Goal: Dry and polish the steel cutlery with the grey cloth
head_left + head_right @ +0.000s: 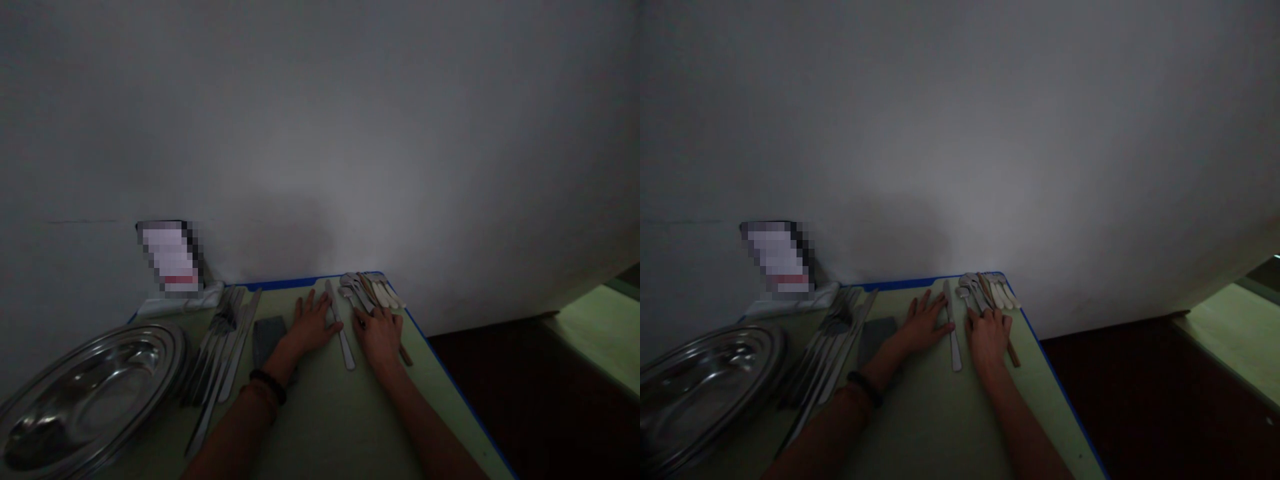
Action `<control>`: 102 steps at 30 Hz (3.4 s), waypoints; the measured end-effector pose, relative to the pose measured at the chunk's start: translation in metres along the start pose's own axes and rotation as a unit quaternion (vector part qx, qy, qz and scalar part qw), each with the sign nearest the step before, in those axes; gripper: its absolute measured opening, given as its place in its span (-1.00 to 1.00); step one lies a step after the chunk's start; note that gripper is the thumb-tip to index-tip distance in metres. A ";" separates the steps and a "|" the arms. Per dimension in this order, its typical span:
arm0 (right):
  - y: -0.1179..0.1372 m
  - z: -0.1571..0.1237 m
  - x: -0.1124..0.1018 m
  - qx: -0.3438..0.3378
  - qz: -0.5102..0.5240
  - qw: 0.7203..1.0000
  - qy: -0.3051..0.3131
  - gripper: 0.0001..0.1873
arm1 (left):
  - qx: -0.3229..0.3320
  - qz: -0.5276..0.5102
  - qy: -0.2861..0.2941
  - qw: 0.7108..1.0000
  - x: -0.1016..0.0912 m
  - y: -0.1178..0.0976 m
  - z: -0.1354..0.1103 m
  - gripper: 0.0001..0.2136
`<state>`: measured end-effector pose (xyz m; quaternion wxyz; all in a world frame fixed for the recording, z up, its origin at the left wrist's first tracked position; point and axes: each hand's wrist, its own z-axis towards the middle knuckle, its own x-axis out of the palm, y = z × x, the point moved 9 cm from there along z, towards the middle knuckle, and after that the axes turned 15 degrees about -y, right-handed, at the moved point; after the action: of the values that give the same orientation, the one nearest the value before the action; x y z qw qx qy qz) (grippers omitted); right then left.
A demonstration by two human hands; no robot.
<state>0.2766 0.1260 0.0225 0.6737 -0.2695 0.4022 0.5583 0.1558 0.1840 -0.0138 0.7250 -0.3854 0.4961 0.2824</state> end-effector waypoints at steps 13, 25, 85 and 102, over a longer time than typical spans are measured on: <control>-0.001 0.006 0.004 0.005 0.016 0.999 -0.027 -0.71 | 0.024 0.011 -0.030 0.999 0.007 -0.004 0.011 -0.37; 0.001 0.007 0.018 -0.014 0.010 1.000 0.005 -0.65 | 0.026 0.020 -0.047 0.998 0.008 -0.006 0.016 -0.43; 0.029 -0.006 0.003 -0.084 0.091 0.991 -0.056 -0.70 | -0.068 0.127 0.004 0.990 -0.078 0.053 -0.068 -0.50; 0.141 -0.040 0.025 -0.096 0.404 0.906 0.085 -0.46 | -0.209 0.154 0.057 0.964 -0.077 0.121 -0.082 -0.72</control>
<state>0.1314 0.1401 -0.0079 0.3244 -0.1935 0.4773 0.7934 -0.0083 0.1786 0.0077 0.5462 -0.4628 0.5199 0.4660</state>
